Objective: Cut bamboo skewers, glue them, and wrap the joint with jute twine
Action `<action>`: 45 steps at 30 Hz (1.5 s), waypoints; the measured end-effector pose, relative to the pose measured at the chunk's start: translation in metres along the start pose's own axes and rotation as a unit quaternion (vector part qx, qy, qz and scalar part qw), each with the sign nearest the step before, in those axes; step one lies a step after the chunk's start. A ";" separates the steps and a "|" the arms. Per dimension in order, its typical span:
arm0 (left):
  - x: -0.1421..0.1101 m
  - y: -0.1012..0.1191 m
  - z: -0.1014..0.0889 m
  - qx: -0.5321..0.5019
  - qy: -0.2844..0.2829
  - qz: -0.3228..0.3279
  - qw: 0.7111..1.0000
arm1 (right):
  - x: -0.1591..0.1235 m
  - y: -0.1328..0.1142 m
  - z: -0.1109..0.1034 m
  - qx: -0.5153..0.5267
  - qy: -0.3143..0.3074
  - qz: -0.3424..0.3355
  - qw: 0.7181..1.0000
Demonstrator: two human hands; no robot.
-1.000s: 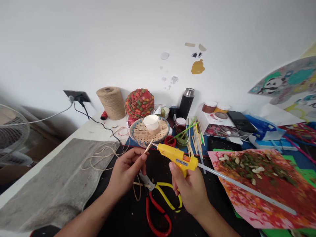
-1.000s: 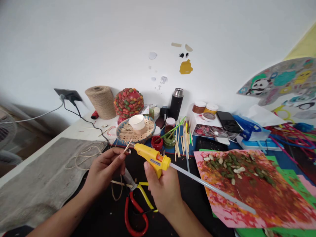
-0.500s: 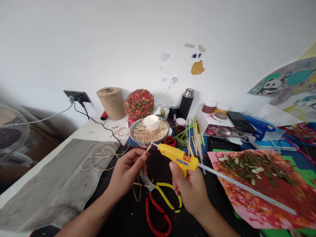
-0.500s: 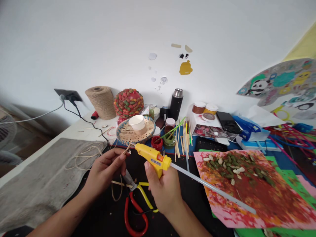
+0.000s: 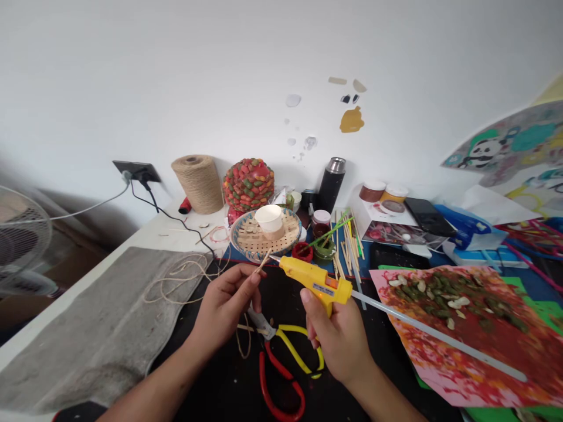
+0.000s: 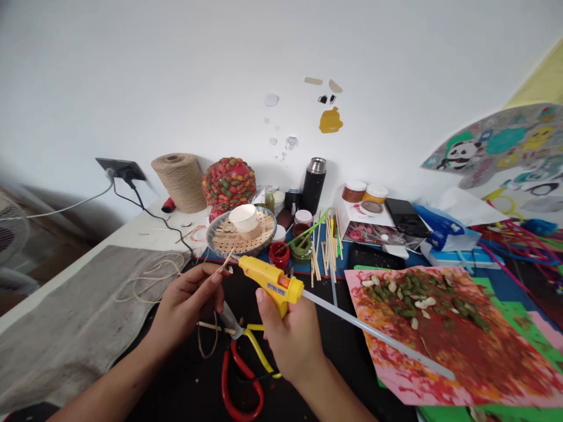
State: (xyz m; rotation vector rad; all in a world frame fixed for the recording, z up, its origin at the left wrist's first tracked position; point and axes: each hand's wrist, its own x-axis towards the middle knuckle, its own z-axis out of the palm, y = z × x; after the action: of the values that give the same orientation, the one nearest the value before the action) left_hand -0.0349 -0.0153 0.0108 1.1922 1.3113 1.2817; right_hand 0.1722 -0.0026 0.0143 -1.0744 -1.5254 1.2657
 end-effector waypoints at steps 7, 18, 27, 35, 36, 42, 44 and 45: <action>0.001 -0.002 -0.001 0.005 -0.004 0.005 1.000 | -0.002 0.004 -0.001 -0.009 -0.001 0.009 1.000; 0.000 0.003 0.000 0.016 -0.003 0.007 1.000 | -0.003 -0.004 0.000 -0.008 0.013 0.023 1.000; -0.001 0.000 -0.001 0.012 -0.004 0.006 1.000 | -0.002 -0.002 -0.001 0.000 0.013 0.019 1.000; 0.000 -0.001 -0.001 0.015 -0.005 0.005 1.000 | -0.001 0.000 -0.003 -0.005 0.003 0.011 1.000; 0.000 0.000 -0.001 0.017 -0.004 0.006 1.000 | -0.001 0.000 -0.002 -0.004 0.003 0.013 1.000; -0.002 0.003 0.000 0.016 0.001 0.003 1.000 | -0.002 -0.003 -0.001 -0.004 0.013 0.020 1.000; -0.002 0.004 0.001 0.015 0.002 0.004 1.000 | -0.002 -0.003 -0.001 -0.008 0.008 0.016 1.000; -0.002 0.004 0.001 0.015 0.002 0.004 1.000 | -0.002 -0.003 -0.001 -0.008 0.008 0.015 1.000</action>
State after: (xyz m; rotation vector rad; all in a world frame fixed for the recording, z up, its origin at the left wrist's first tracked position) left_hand -0.0337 -0.0168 0.0145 1.2169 1.3351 1.2750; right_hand 0.1735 -0.0041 0.0171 -1.1195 -1.5157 1.2643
